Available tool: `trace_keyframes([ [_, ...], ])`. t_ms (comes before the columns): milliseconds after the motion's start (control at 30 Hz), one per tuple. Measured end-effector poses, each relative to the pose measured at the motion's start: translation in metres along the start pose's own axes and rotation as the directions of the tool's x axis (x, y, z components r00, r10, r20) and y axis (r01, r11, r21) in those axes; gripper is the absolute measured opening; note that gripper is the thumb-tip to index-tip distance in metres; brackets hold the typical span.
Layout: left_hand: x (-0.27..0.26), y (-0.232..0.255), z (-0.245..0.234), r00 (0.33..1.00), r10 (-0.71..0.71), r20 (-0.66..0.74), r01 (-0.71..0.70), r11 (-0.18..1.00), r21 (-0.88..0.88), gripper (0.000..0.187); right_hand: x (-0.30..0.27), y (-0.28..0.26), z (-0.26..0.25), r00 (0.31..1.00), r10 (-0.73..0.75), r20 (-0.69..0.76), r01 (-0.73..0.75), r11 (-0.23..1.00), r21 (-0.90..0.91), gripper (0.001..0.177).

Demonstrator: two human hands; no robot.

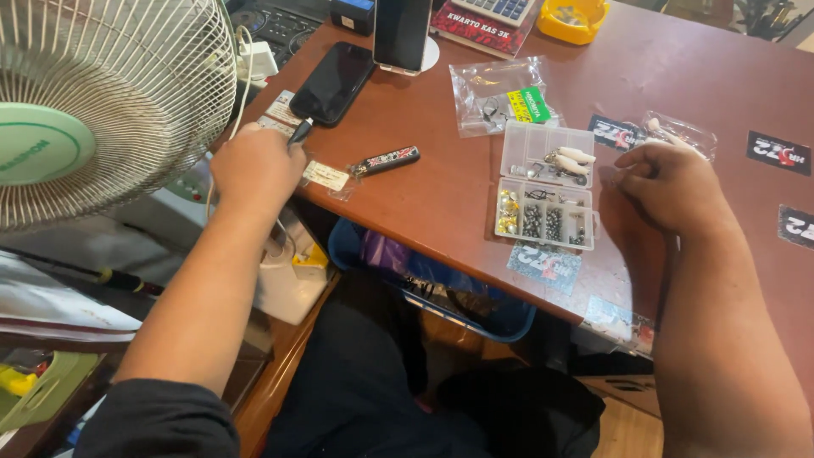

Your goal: Organizing small fishing tackle components like hooks and weights into a plastic storage box

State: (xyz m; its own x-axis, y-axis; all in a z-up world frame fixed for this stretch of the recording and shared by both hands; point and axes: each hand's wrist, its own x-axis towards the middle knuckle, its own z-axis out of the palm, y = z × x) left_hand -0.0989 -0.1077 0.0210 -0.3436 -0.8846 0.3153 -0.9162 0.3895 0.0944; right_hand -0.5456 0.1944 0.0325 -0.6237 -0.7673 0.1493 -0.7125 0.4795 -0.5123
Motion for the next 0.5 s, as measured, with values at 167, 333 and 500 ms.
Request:
trace_keyframes([
  [167,0.001,0.006,0.003,1.0,-0.011,0.002,0.011,1.0,-0.003,0.04,0.0,0.002,0.001,0.999,0.034,-0.005,-0.034,0.999,0.025,0.016],
  [333,0.005,0.004,0.007,1.0,-0.026,0.001,0.025,0.999,0.032,0.042,-0.004,-0.008,-0.002,0.999,0.033,-0.003,-0.033,0.999,0.019,0.018],
  [500,0.008,0.007,0.004,0.996,-0.051,0.067,0.051,0.999,0.01,0.045,-0.008,-0.016,-0.006,0.998,0.069,0.009,-0.069,0.998,0.01,0.02],
])
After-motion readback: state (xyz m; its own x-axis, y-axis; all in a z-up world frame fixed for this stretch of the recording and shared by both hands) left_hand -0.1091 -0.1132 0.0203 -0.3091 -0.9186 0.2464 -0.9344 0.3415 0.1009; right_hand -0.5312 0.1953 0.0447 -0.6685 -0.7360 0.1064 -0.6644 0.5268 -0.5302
